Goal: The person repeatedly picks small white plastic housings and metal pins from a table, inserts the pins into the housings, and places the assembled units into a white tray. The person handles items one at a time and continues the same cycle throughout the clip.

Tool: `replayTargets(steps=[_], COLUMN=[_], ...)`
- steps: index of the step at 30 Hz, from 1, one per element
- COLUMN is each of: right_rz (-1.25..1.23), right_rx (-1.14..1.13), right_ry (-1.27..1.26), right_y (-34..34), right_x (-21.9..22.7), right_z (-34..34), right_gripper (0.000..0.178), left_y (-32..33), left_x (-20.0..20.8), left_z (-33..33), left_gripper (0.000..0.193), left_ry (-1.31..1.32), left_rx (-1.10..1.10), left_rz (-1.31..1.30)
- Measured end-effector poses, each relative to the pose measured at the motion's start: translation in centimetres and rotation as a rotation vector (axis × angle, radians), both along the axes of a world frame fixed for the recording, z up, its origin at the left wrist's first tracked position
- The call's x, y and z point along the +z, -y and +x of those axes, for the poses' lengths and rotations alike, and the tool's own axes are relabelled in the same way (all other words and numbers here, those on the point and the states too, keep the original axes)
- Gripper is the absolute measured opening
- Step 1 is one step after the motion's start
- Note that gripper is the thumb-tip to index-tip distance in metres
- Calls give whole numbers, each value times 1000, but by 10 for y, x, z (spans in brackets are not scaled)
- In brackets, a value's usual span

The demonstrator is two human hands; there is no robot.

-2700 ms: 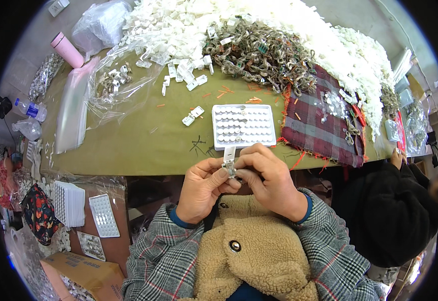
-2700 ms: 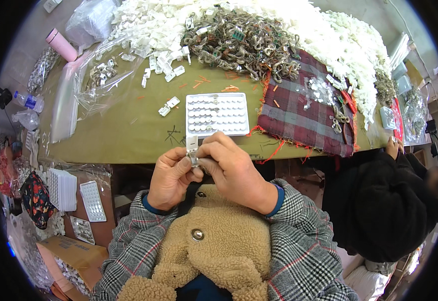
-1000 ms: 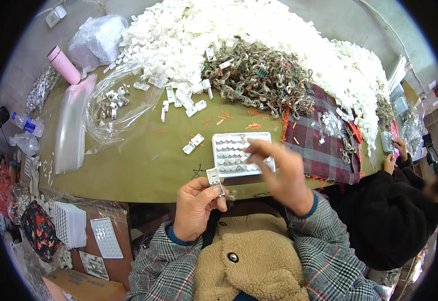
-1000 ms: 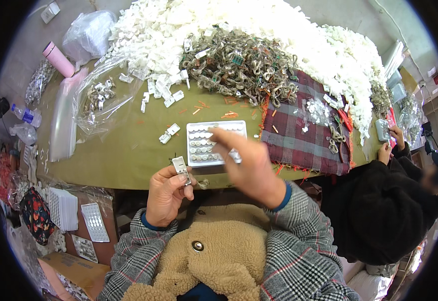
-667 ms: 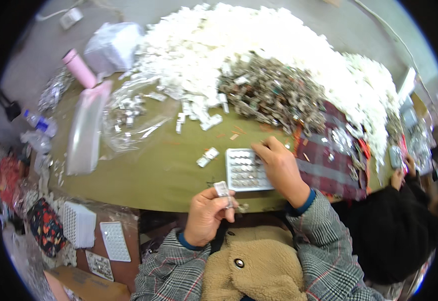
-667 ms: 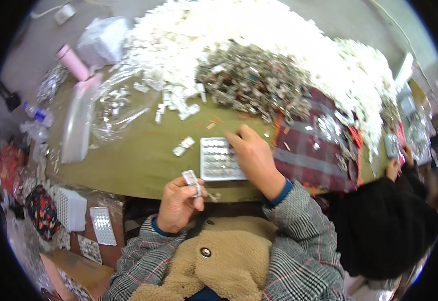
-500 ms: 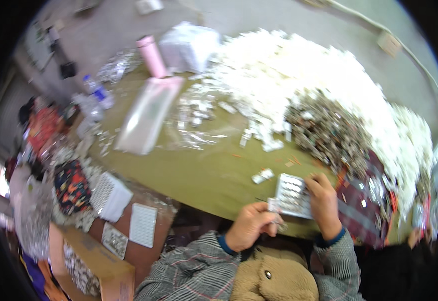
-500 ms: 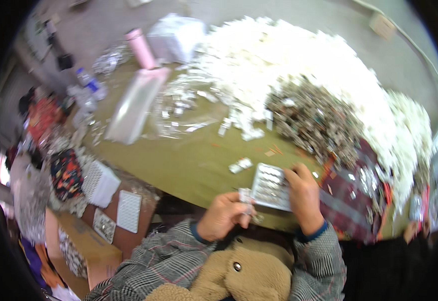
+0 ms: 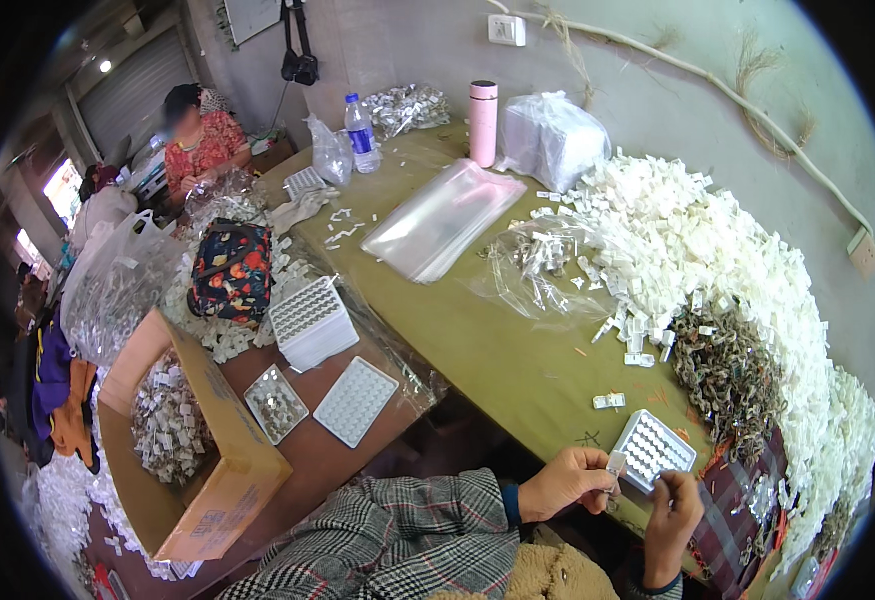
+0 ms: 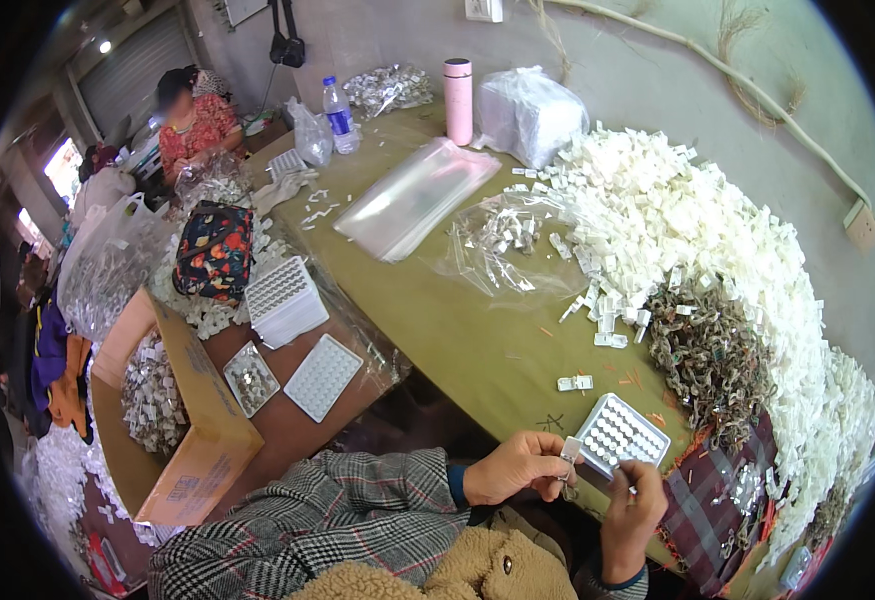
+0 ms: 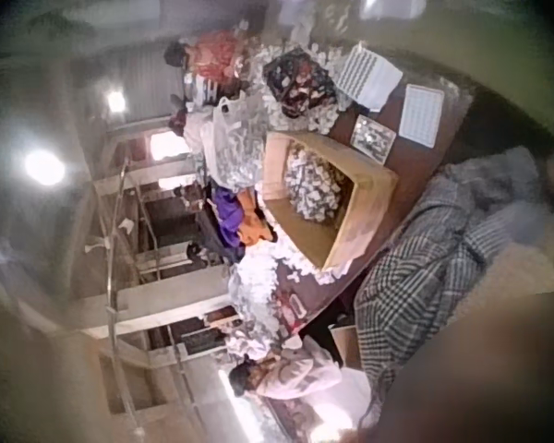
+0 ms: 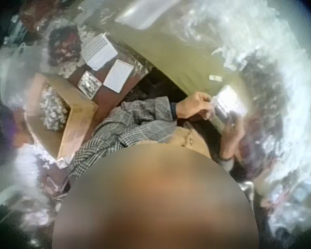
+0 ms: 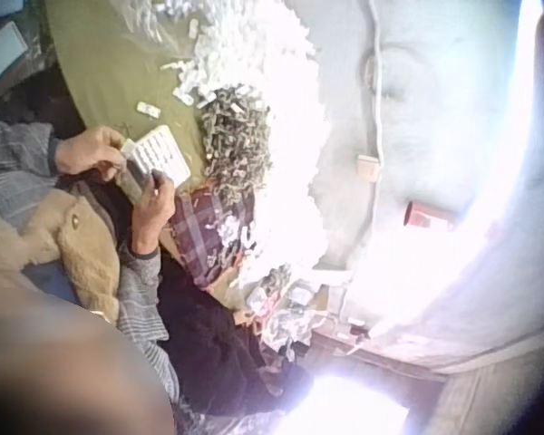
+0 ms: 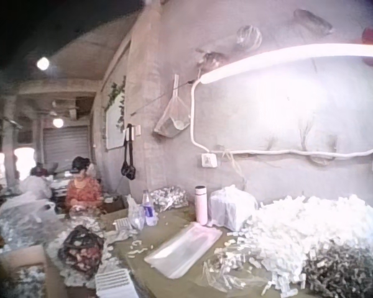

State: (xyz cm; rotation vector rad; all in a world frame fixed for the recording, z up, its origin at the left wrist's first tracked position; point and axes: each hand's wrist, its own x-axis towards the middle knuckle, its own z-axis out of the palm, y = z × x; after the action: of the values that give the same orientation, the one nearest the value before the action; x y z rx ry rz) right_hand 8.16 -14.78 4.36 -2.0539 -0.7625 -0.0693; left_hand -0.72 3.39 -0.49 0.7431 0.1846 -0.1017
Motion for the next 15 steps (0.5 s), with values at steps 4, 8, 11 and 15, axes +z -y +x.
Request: replayTargets(steps=[4, 8, 11, 15], right_rz=[41, 55, 87, 142], right_rx=[101, 141, 144, 62], right_ry=[11, 53, 27, -51], right_y=[-3, 0, 1, 8], right_x=[-7, -8, -9, -11], right_z=[-27, -43, -56, -66], right_gripper=[10, 9, 5, 10], left_y=[12, 22, 24, 31], left_x=[-1, 1, 6, 5], left_z=[-8, -19, -30, -38], left_gripper=[24, 23, 23, 25], left_ry=[-18, -20, -26, -83], left_rx=[19, 9, -8, -62], left_rz=[-6, -17, 18, 48])
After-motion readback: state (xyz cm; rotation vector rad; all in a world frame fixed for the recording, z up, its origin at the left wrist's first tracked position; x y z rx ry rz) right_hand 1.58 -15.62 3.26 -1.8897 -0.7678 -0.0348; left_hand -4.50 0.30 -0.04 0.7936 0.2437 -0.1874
